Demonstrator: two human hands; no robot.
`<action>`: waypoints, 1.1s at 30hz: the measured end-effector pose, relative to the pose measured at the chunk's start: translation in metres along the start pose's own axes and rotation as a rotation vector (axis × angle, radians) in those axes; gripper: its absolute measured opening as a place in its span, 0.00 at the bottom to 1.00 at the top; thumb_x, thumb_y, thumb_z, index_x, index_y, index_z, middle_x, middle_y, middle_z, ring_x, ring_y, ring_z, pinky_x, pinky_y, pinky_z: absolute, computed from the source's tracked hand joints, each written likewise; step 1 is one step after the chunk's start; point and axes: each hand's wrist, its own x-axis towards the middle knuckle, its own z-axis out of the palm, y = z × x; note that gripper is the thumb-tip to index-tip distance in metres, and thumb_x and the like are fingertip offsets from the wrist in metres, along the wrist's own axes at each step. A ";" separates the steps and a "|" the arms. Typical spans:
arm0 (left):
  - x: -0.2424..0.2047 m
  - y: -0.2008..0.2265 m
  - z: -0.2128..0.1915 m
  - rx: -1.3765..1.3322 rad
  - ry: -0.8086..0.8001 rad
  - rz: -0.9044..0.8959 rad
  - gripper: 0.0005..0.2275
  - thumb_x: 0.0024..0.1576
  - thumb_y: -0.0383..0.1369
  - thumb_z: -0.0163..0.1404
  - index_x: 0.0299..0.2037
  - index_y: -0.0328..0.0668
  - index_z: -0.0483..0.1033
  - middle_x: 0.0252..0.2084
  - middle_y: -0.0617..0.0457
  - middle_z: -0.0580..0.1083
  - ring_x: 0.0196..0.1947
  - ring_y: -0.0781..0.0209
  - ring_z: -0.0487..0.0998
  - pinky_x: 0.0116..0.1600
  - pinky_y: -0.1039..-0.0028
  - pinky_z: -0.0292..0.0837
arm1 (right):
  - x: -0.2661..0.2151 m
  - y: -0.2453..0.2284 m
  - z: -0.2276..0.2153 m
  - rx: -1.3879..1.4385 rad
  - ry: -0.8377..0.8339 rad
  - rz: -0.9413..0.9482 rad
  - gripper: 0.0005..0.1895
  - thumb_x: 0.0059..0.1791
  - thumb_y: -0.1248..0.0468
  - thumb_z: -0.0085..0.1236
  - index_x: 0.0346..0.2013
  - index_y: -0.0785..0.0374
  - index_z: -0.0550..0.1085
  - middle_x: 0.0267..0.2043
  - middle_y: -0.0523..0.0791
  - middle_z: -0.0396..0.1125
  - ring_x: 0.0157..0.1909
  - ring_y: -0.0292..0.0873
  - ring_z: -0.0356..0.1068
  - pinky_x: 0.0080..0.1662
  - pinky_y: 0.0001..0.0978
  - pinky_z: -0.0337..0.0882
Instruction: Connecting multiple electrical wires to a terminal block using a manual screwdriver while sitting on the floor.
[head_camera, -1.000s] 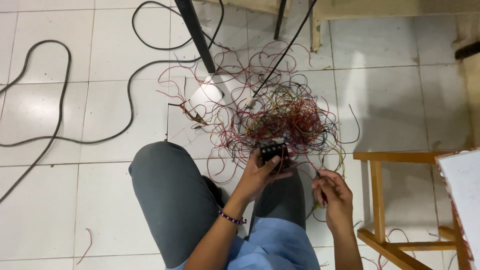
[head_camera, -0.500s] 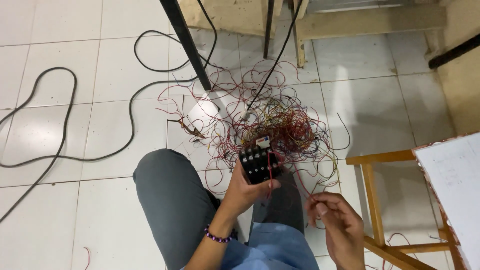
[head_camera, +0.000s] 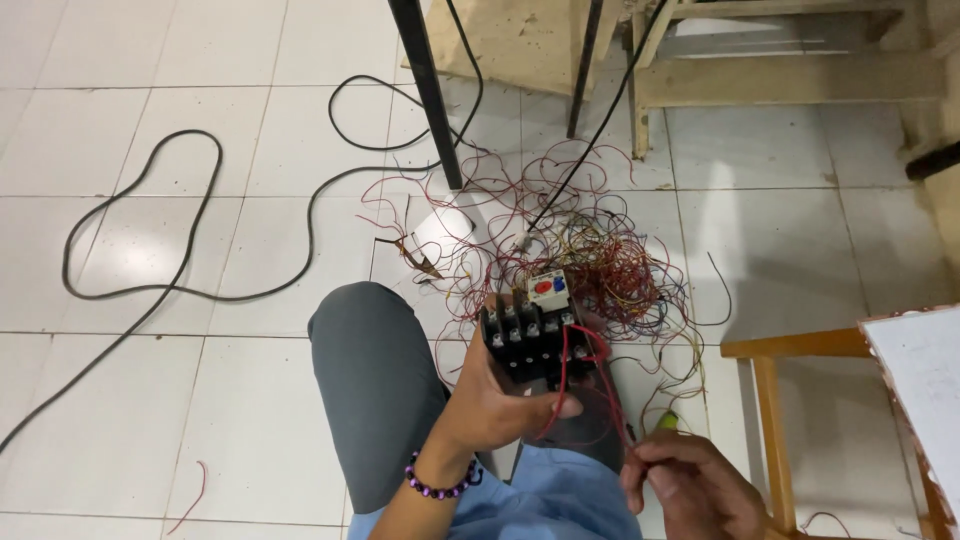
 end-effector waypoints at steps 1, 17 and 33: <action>-0.002 -0.002 0.000 -0.047 0.010 0.019 0.29 0.47 0.28 0.66 0.58 0.34 0.65 0.55 0.42 0.75 0.58 0.51 0.77 0.66 0.61 0.74 | 0.001 -0.003 0.005 -0.115 -0.005 -0.078 0.09 0.50 0.70 0.51 0.39 0.74 0.75 0.27 0.55 0.71 0.22 0.45 0.68 0.29 0.29 0.71; -0.004 -0.001 0.017 -0.402 0.055 -0.144 0.27 0.55 0.40 0.62 0.60 0.31 0.68 0.63 0.37 0.70 0.58 0.40 0.78 0.49 0.70 0.83 | -0.011 0.000 0.011 -0.186 0.155 -0.019 0.07 0.45 0.71 0.54 0.31 0.76 0.76 0.21 0.55 0.67 0.22 0.46 0.68 0.29 0.30 0.69; -0.003 -0.008 0.037 -0.296 -0.001 -0.234 0.25 0.55 0.27 0.60 0.61 0.25 0.67 0.37 0.40 0.78 0.37 0.55 0.79 0.45 0.69 0.78 | -0.011 0.013 -0.002 -0.188 0.137 0.196 0.08 0.48 0.68 0.56 0.37 0.71 0.77 0.29 0.56 0.76 0.35 0.47 0.76 0.44 0.35 0.74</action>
